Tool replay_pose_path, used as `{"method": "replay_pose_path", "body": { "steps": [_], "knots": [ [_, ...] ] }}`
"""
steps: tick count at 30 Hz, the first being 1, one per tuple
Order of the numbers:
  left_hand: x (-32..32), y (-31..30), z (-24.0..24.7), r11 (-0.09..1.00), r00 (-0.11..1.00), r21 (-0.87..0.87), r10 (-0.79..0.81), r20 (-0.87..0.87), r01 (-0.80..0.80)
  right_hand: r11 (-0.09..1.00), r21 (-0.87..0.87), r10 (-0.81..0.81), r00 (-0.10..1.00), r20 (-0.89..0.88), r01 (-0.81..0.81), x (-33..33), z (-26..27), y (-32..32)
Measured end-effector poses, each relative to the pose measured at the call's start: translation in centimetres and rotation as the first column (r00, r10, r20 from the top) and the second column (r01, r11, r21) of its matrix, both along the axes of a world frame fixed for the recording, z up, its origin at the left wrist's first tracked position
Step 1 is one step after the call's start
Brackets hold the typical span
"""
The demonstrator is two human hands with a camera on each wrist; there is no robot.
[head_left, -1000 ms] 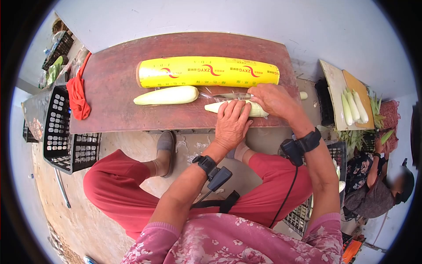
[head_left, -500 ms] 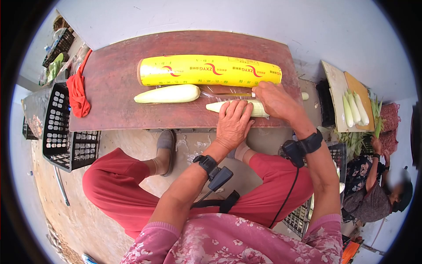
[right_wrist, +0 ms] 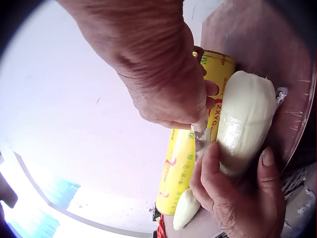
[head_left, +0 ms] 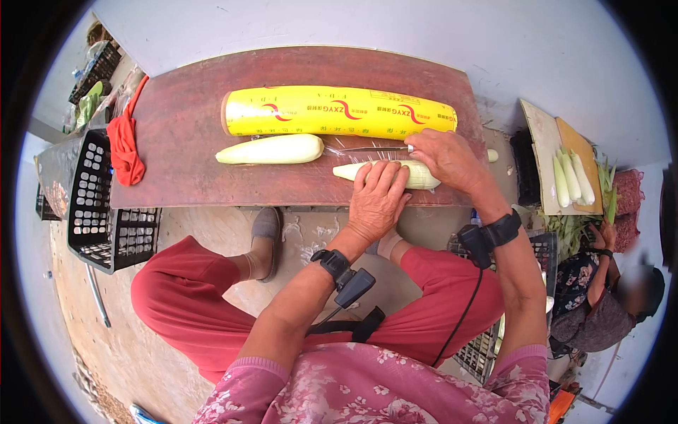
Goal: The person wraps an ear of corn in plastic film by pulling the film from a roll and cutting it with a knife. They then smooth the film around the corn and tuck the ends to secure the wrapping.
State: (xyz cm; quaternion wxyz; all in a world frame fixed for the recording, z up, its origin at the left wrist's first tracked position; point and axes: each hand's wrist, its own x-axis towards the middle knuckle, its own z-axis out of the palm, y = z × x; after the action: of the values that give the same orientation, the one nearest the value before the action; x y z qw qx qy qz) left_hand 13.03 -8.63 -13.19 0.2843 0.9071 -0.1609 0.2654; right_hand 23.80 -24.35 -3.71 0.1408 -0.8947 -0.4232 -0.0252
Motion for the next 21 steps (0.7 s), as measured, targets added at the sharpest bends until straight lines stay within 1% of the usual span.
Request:
{"method": "replay_pose_path", "body": {
  "steps": [3,9,12,15,18,21],
  "knots": [
    [0.12,-0.05,-0.03,1.0,1.0,-0.003,0.006,0.001,-0.006,0.995,-0.098,-0.003,1.0,-0.003,0.002,-0.01,0.1,-0.23],
    [0.04,-0.07,-0.14,1.0,1.0,0.007,0.006,-0.002,-0.006,0.981,-0.188,-0.059,0.998,-0.018,0.055,-0.06,-0.05,0.04],
    [0.05,-0.06,-0.11,1.0,1.0,0.006,0.004,-0.005,-0.004,0.985,-0.173,-0.018,0.999,0.047,0.026,-0.16,-0.04,0.2],
    [0.05,-0.04,-0.1,1.0,1.0,0.007,0.005,-0.001,-0.005,0.972,-0.23,-0.056,0.998,-0.005,0.053,0.17,-0.46,0.18],
    [0.04,-0.01,-0.13,1.0,1.0,0.004,0.003,-0.005,-0.003,0.969,-0.242,-0.052,0.999,0.012,0.053,0.22,-0.54,0.28],
    [0.04,-0.01,-0.05,1.0,1.0,0.003,0.003,-0.004,-0.003,0.958,-0.277,-0.074,0.997,-0.01,0.069,0.37,-0.44,0.49]
  ]
}}
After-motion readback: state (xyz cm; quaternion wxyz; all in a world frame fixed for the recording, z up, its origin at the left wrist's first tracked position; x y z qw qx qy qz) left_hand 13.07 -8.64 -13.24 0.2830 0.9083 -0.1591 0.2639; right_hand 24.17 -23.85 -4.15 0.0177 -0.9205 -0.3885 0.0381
